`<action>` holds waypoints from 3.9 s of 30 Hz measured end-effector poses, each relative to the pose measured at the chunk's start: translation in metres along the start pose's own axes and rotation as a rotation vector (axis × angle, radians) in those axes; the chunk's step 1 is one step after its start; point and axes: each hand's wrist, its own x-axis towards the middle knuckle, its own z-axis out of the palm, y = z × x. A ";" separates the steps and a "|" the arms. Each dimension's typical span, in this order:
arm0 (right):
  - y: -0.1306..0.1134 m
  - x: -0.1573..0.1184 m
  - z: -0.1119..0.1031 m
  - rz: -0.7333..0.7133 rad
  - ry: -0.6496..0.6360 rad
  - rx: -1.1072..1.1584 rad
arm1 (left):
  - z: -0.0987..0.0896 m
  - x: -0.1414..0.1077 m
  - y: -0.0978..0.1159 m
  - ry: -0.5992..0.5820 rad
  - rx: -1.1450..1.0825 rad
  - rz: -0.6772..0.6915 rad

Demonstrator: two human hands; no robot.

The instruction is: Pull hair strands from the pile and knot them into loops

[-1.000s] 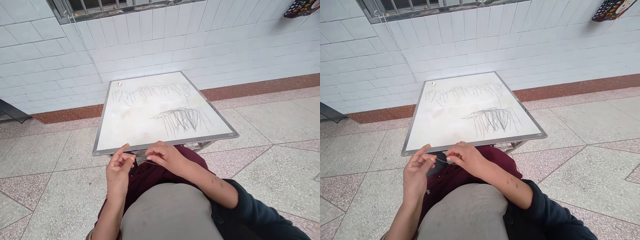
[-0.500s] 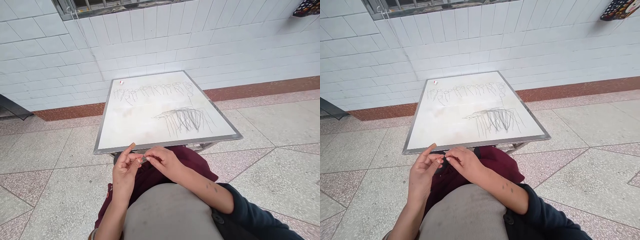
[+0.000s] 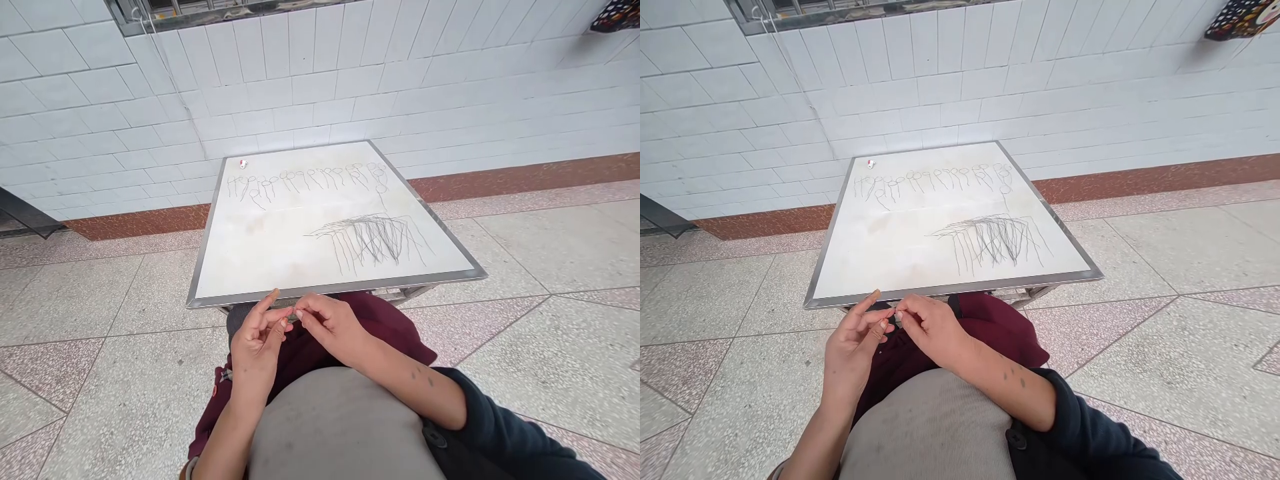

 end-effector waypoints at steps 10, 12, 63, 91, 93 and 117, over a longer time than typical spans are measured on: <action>0.004 0.000 0.000 0.018 -0.021 -0.097 | -0.001 0.000 -0.003 0.021 0.172 0.053; 0.005 0.001 0.000 -0.005 -0.025 -0.102 | 0.000 -0.001 -0.003 0.041 0.182 0.070; 0.031 0.003 -0.045 0.174 0.358 -0.119 | -0.031 -0.004 -0.016 0.146 0.361 0.124; 0.017 -0.023 -0.017 0.256 -0.095 0.401 | 0.008 -0.016 -0.012 -0.005 0.069 0.100; 0.019 -0.025 -0.016 0.251 -0.092 0.390 | 0.010 -0.017 -0.015 -0.006 0.054 0.090; 0.043 -0.031 -0.023 0.238 -0.081 0.402 | 0.033 0.012 -0.015 -0.136 0.165 0.115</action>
